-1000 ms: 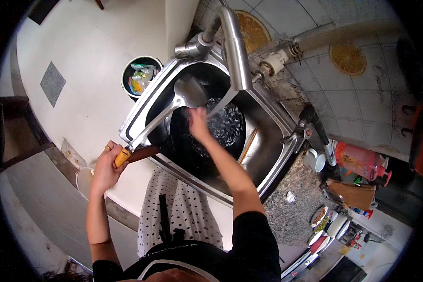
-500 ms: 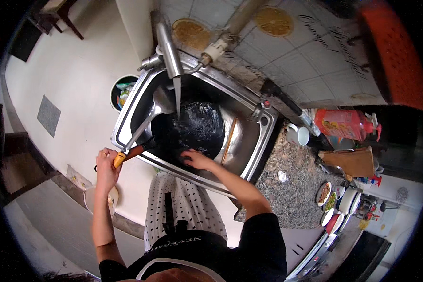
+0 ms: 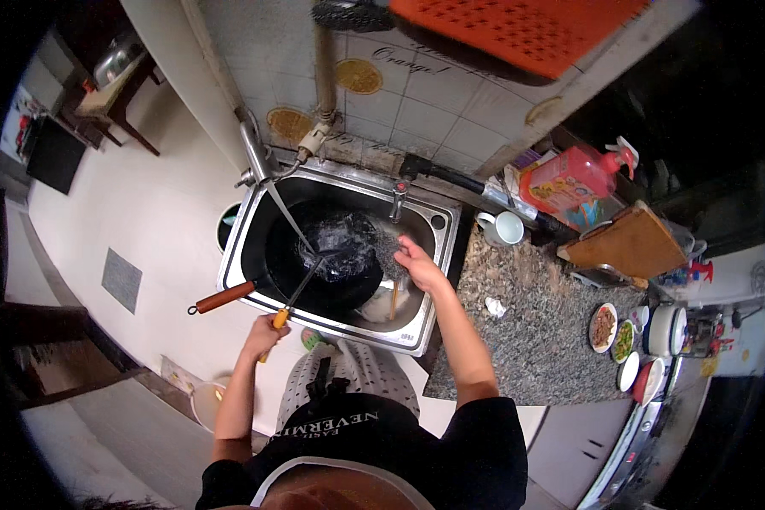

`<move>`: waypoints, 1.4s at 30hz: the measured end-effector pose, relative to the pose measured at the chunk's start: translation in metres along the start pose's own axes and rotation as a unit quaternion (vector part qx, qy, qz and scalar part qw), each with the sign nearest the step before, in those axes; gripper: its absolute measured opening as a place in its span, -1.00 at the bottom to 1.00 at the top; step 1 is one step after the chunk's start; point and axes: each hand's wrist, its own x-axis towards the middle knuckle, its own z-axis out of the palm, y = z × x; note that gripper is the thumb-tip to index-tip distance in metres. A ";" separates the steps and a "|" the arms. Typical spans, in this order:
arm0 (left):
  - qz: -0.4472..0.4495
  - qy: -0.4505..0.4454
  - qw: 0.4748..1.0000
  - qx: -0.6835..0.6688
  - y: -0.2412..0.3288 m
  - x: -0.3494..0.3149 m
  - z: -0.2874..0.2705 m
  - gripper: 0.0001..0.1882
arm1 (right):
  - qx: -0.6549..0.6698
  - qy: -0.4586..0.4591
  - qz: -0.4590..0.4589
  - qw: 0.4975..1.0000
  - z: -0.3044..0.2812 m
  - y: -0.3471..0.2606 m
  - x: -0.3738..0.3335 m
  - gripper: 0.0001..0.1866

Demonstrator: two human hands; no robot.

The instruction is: The person washes a wok in a sink, clears food scraps from the drain into a bucket, wipes the wok with a paper towel, and then adds a liquid mixture from a bowl and noodles from a colander into the wok on a gas stove.

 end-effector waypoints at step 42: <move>-0.313 -0.128 0.661 -0.670 0.021 0.040 0.086 -0.64 | -0.122 0.397 -0.457 0.786 -0.096 -0.172 -0.034 -0.74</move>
